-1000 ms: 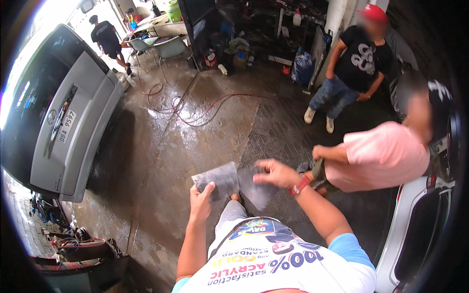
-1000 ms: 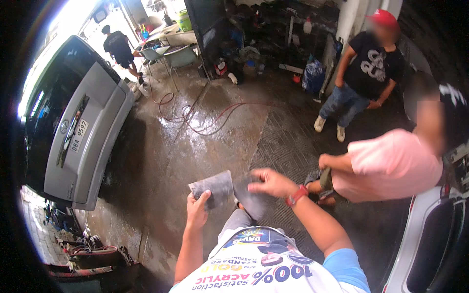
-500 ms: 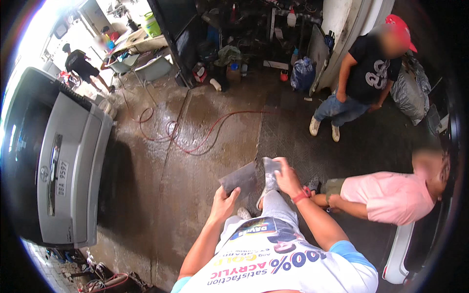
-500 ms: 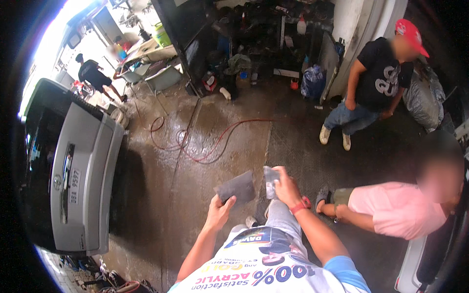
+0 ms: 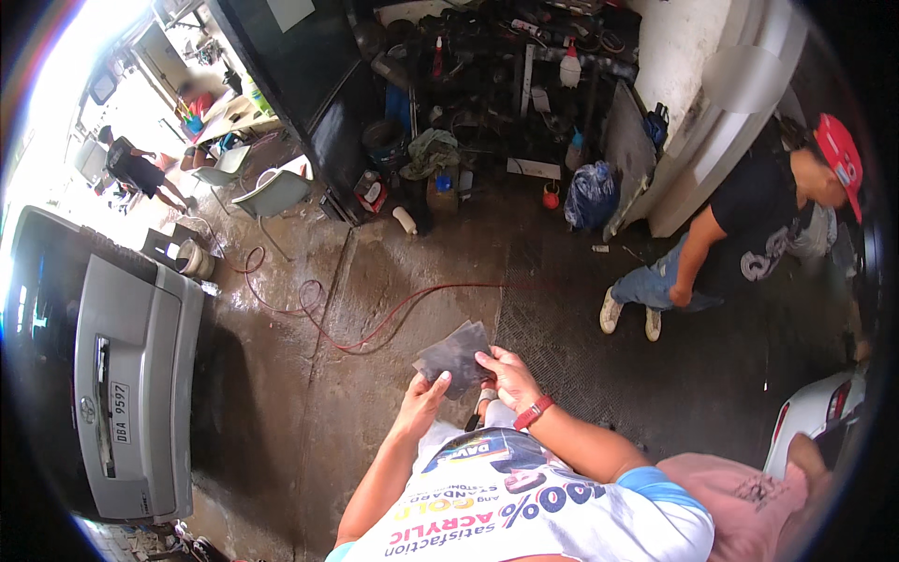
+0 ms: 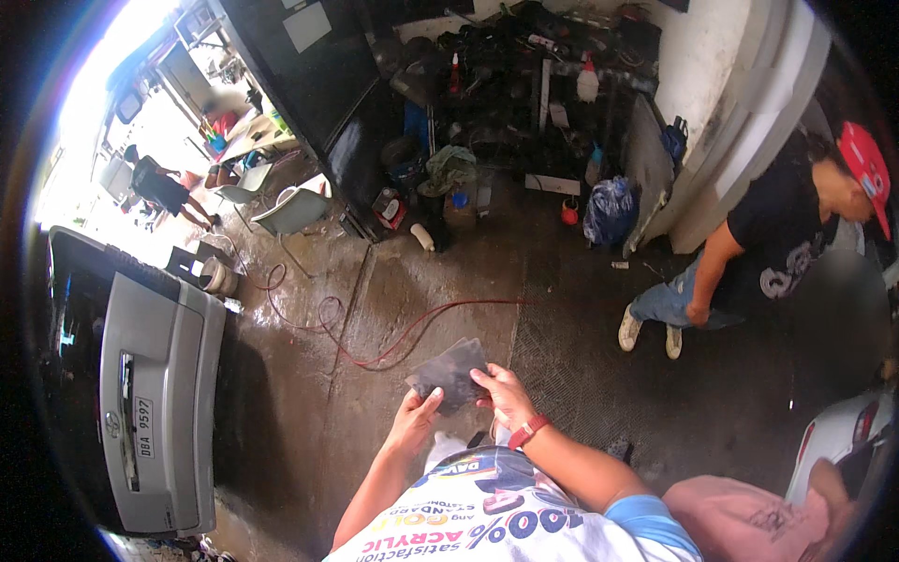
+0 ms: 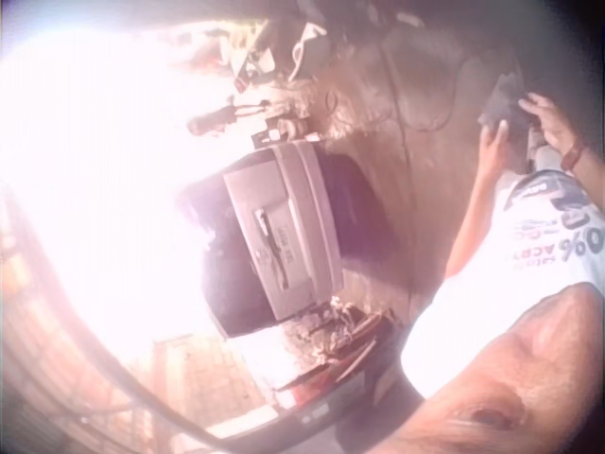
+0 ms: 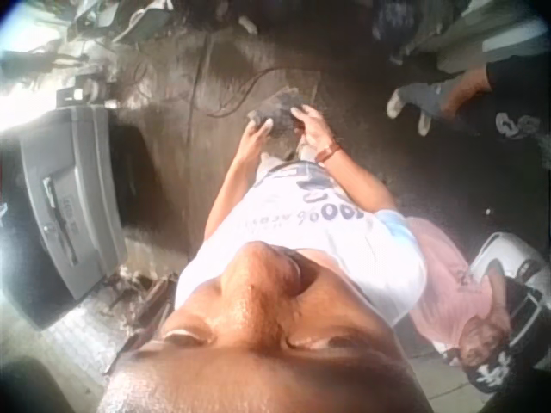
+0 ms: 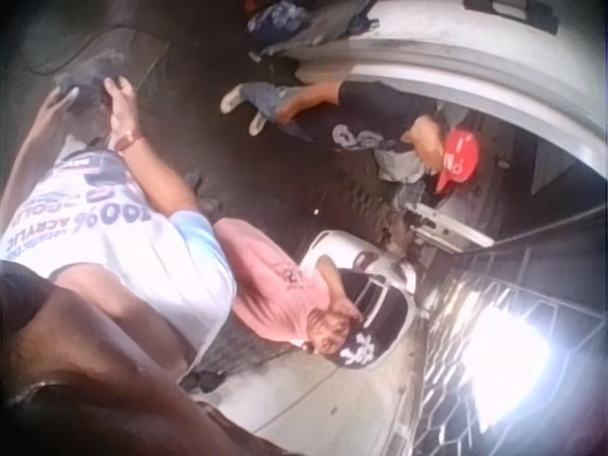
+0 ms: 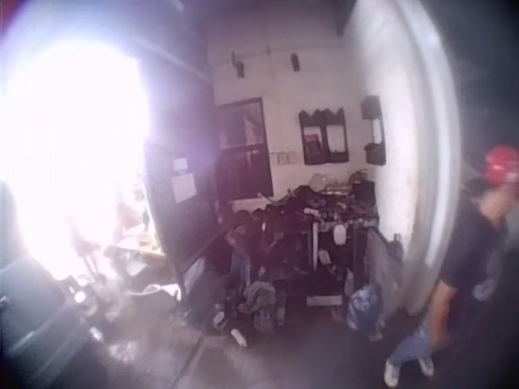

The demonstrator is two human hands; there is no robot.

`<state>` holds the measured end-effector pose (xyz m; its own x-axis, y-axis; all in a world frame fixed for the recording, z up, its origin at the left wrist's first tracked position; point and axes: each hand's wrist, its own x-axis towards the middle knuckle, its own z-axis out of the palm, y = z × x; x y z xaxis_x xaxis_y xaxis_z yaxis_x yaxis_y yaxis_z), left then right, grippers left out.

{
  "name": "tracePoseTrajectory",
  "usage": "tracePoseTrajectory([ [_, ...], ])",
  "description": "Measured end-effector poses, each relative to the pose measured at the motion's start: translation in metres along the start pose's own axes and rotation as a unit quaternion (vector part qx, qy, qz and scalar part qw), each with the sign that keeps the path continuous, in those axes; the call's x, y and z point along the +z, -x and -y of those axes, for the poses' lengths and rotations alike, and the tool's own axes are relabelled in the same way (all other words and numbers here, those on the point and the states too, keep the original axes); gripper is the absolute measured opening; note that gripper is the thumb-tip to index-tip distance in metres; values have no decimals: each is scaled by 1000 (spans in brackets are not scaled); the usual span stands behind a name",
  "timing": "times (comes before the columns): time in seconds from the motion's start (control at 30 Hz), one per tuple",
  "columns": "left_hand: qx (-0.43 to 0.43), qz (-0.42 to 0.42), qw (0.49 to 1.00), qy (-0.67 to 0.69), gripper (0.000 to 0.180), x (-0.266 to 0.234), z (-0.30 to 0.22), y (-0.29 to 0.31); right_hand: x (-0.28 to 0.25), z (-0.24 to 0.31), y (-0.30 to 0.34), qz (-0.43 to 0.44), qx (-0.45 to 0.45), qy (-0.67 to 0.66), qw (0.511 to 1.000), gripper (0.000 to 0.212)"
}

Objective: The person sands the upper side panel of a silver car using a sanding block. They move the block back and forth along the panel edge, then walk around the vehicle to continue sanding other sections.

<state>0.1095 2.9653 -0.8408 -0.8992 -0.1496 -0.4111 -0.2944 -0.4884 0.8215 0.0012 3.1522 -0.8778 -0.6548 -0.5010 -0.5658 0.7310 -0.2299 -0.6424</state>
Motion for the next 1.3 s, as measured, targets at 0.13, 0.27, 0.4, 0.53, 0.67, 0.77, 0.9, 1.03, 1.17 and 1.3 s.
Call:
tracePoseTrajectory([
  [0.13, -9, 18, 992, -128, 48, -28, -29, -86, 3, 75, -75, 22, -33, 31, 999, 21],
  [0.27, -53, -163, 979, -107, 62, -109, 9, -162, 3, 152, -141, -22, -56, -9, 998, 20],
  [0.4, -177, -318, 868, -339, 60, -222, 73, -187, -15, 208, -211, -61, -78, -19, 995, 21],
  [0.53, -294, -371, 820, -321, 57, -301, 95, -189, -32, 258, -292, -118, -84, -65, 987, 24],
  [0.67, -261, -441, 857, -57, 66, -310, 62, -280, -42, 319, -366, -183, -118, -117, 969, 23],
  [0.77, -185, -433, 870, -146, 62, -298, 22, -384, -25, 382, -410, -198, -144, -137, 960, 18],
  [0.9, -42, -380, 902, -201, 62, -299, -89, -503, -17, 451, -498, -205, -158, -148, 955, 16],
  [1.03, 13, -379, 892, -246, 63, -235, -209, -563, -2, 543, -594, -171, -202, -168, 949, 15],
  [1.17, -6, -438, 880, -186, 67, -238, -202, -577, 31, 655, -693, -161, -239, -182, 940, 17],
  [1.3, -115, -589, 799, -37, 76, -232, -114, -522, 24, 751, -835, -126, -270, -222, 928, 16],
])
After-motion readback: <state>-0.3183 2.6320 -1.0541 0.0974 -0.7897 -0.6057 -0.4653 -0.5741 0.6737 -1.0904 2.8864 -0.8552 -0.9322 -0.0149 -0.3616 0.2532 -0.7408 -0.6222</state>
